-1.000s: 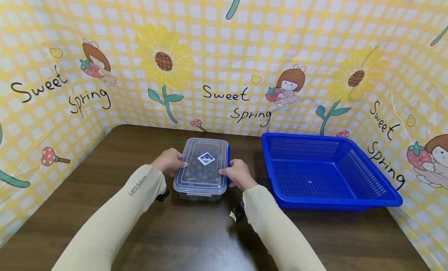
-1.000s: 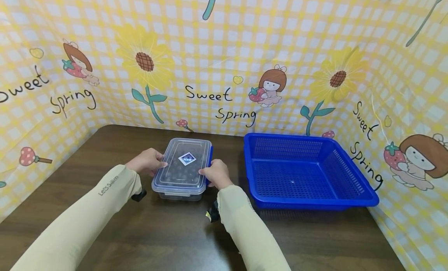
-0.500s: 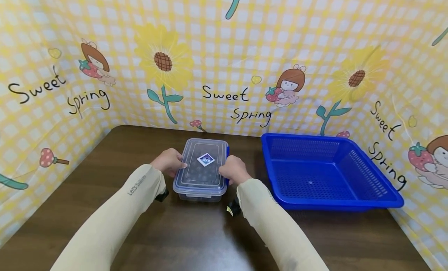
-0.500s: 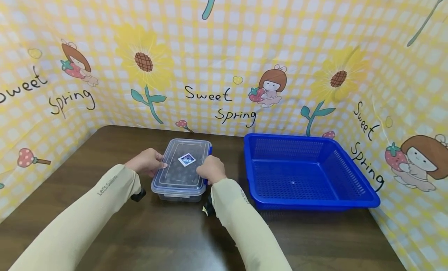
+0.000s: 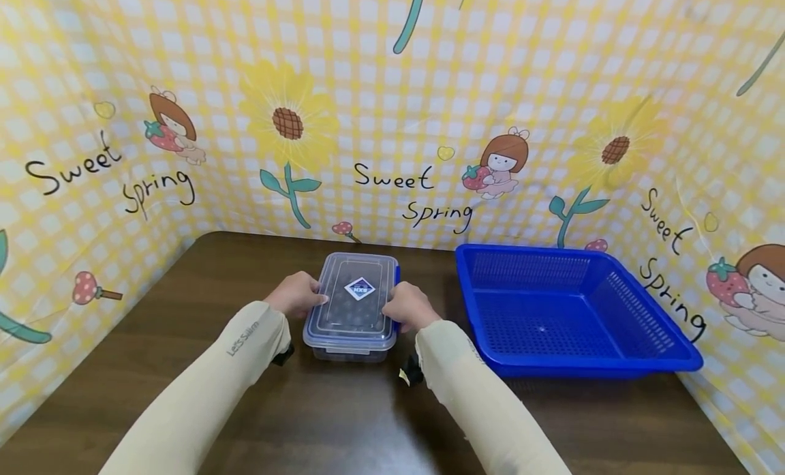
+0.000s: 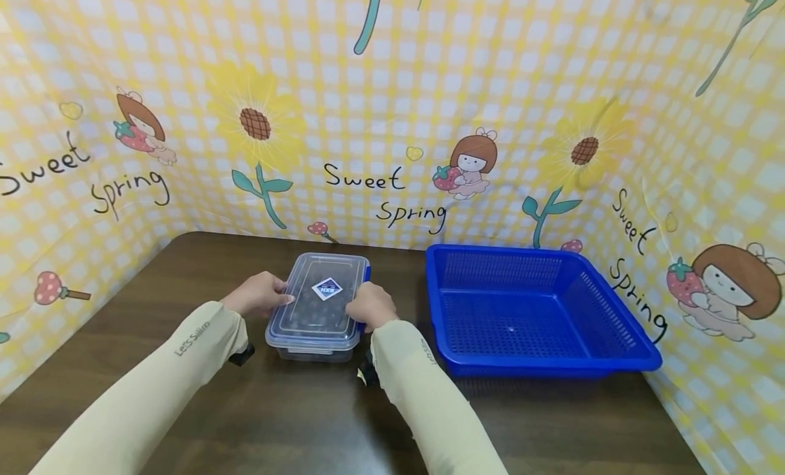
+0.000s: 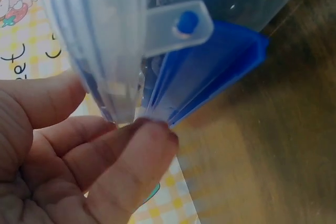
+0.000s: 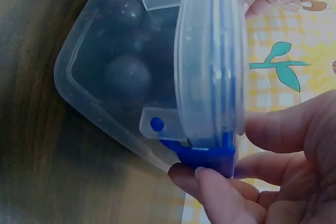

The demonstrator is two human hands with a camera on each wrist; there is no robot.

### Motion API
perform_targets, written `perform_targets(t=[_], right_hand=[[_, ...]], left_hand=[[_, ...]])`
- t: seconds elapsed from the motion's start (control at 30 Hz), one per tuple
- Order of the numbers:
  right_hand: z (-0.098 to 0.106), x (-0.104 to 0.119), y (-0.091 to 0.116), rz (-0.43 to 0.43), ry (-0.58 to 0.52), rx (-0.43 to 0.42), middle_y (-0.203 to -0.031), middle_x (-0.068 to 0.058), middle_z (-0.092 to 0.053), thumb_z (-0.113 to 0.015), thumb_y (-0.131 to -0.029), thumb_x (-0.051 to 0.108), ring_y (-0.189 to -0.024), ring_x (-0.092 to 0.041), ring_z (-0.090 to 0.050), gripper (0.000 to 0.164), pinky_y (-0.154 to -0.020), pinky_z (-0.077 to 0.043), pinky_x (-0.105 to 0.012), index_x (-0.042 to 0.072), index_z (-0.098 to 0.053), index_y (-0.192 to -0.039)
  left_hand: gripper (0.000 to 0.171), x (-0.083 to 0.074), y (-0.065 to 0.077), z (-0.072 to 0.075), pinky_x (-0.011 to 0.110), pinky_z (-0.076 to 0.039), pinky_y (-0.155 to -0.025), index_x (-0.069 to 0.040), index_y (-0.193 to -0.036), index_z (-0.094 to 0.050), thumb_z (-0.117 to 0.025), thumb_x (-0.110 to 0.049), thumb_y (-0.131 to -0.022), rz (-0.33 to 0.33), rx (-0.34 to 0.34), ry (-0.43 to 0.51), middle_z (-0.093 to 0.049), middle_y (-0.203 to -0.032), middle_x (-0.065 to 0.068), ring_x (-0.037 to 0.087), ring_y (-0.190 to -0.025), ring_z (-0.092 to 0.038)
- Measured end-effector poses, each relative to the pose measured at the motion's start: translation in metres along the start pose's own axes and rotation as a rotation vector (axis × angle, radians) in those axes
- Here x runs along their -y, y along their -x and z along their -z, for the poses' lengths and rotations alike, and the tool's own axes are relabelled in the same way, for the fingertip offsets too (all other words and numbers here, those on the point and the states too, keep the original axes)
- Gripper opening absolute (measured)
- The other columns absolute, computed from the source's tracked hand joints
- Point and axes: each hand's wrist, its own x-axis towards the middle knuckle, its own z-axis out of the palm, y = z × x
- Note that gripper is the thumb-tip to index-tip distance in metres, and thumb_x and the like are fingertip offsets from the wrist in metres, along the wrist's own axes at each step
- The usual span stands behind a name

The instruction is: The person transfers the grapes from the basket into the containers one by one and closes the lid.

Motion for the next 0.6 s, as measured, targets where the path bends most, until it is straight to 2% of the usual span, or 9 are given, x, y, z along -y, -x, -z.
perform_targets(t=[0.07,0.13,0.23,0.3,0.4,0.6], right_hand=[[0.000,0.000,0.000,-0.004,-0.004,0.011,-0.058,-0.007,-0.048,-0.057,-0.087,0.001,-0.055,-0.025,-0.063,0.033,-0.062,-0.057,-0.042,0.008,-0.041,-0.059],[0.001,0.000,-0.002,-0.010,-0.011,0.023,-0.058,-0.008,-0.048,-0.058,-0.087,0.001,-0.054,-0.025,-0.062,0.033,-0.062,-0.057,-0.043,0.007,-0.042,-0.060],[0.002,-0.001,-0.005,-0.016,-0.024,0.032,-0.060,-0.008,-0.046,-0.060,-0.088,0.002,-0.053,-0.024,-0.060,0.034,-0.062,-0.057,-0.043,0.007,-0.041,-0.061],[0.001,-0.001,-0.006,-0.022,-0.028,0.042,-0.061,-0.009,-0.046,-0.061,-0.089,0.003,-0.051,-0.022,-0.058,0.033,-0.062,-0.057,-0.042,0.006,-0.041,-0.062],[0.000,-0.002,-0.007,-0.020,-0.020,0.053,-0.062,-0.009,-0.049,-0.061,-0.089,0.004,-0.052,-0.021,-0.058,0.031,-0.060,-0.057,-0.040,0.006,-0.044,-0.063],[0.000,-0.003,-0.006,-0.011,-0.006,0.041,-0.060,-0.008,-0.048,-0.063,-0.089,0.006,-0.053,-0.022,-0.059,0.030,-0.062,-0.057,-0.041,0.005,-0.047,-0.064]], left_hand=[[0.042,0.003,0.001,-0.002,0.033,-0.055,-0.067,0.015,-0.126,-0.052,-0.059,-0.013,-0.096,-0.014,0.003,0.012,-0.064,-0.106,0.024,0.021,-0.076,-0.064],[0.056,0.007,0.000,-0.002,0.039,-0.054,-0.080,0.019,-0.136,-0.037,-0.058,-0.016,-0.097,-0.020,0.012,0.019,-0.053,-0.125,0.033,0.030,-0.094,-0.064],[0.076,0.015,-0.003,0.000,0.048,-0.045,-0.095,0.021,-0.142,-0.015,-0.057,-0.024,-0.097,0.003,0.045,0.064,-0.029,-0.143,0.039,0.043,-0.120,-0.049],[0.081,0.021,-0.004,0.000,0.051,-0.041,-0.099,0.018,-0.144,-0.010,-0.058,-0.028,-0.097,0.033,0.074,0.131,-0.023,-0.145,0.039,0.046,-0.126,-0.042],[0.089,0.030,-0.006,-0.001,0.047,-0.045,-0.096,0.013,-0.147,-0.004,-0.059,-0.033,-0.096,0.080,0.113,0.241,-0.026,-0.144,0.037,0.043,-0.121,-0.047],[0.094,0.043,-0.006,-0.007,0.041,-0.052,-0.086,0.009,-0.148,0.007,-0.057,-0.037,-0.096,0.126,0.180,0.524,-0.047,-0.124,0.025,0.027,-0.096,-0.061]])
